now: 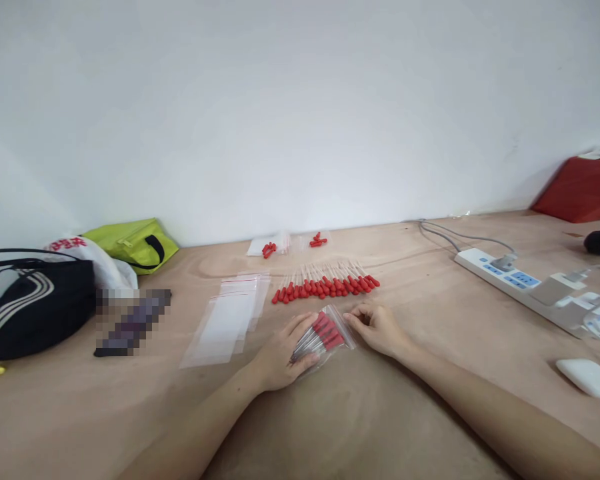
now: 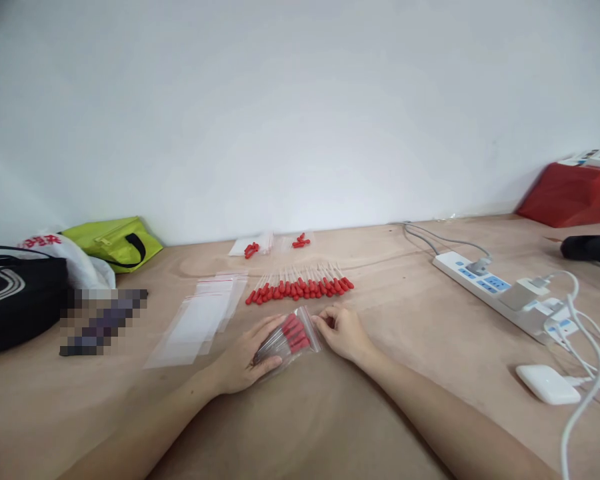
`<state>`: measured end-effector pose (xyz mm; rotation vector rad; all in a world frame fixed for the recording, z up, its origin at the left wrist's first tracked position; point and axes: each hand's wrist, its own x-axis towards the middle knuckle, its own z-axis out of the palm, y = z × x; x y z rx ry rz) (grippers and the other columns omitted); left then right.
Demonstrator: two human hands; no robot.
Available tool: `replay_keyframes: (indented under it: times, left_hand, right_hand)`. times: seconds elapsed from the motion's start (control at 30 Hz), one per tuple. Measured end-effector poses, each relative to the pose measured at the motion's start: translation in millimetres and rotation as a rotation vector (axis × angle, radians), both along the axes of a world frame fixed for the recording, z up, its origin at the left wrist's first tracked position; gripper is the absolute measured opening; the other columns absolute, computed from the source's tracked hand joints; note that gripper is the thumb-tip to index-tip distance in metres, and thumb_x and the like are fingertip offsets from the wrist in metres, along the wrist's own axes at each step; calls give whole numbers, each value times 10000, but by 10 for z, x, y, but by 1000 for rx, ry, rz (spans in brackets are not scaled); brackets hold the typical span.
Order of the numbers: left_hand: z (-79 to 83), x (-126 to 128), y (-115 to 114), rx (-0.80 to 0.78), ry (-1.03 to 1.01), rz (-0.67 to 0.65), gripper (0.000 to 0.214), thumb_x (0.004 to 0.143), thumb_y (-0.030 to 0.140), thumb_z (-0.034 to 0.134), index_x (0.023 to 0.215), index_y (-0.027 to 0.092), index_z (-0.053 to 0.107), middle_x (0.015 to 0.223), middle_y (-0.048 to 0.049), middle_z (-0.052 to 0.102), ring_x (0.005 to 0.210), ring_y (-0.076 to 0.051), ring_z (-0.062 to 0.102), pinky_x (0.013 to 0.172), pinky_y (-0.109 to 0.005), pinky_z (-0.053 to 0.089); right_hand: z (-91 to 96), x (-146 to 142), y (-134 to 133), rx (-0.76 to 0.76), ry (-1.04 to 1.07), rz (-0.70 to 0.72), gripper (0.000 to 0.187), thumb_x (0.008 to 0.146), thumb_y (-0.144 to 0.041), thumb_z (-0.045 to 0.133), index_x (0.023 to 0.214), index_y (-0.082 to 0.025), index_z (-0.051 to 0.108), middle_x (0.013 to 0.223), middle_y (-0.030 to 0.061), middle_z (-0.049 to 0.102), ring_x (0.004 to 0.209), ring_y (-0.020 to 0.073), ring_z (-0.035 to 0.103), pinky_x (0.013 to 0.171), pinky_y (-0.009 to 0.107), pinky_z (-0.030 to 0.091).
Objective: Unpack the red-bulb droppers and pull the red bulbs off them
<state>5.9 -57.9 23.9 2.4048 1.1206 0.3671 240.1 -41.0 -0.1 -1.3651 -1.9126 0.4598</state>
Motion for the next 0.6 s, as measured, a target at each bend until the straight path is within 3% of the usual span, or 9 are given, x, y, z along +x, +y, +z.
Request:
replay_keyframes:
  times: [0.13,0.3,0.47,0.6]
  left_hand:
    - [60,-44,17,-23,36,-36,653,784,387,502,1351,269,199,1390,-58,290,1253,-230,304,1026,-398,292]
    - [135,-52,84,5,43,-111,644,750,383,559,1317,246,288,1348,-74,352,1216,-220,358,1001,-372,331]
    - [94,163,243,282,33,-129,348,837,272,440,1167,174,487,1203,-101,494,1126,-206,443,955,-383,373]
    - [50,347,365,471,87,-182,296,834,159,412,1092,205,548,1196,-78,504,1127,-207,436,942,-398,375]
  right_hand:
    - [-8,-35,-21,-157,74,65,275,755,-406,524,619,-178,598,553,-17,576,494,100,488,478,220,362]
    - [-13,-53,-47,-231,111,122,253,703,-426,582,666,-178,612,579,-25,588,511,88,490,506,209,360]
    - [-11,-64,-57,-224,107,172,213,703,-394,593,703,-182,618,607,-18,593,570,100,505,589,231,374]
    - [-3,-34,-34,-133,54,237,121,754,-251,524,715,-201,627,676,-9,606,688,130,521,704,283,363]
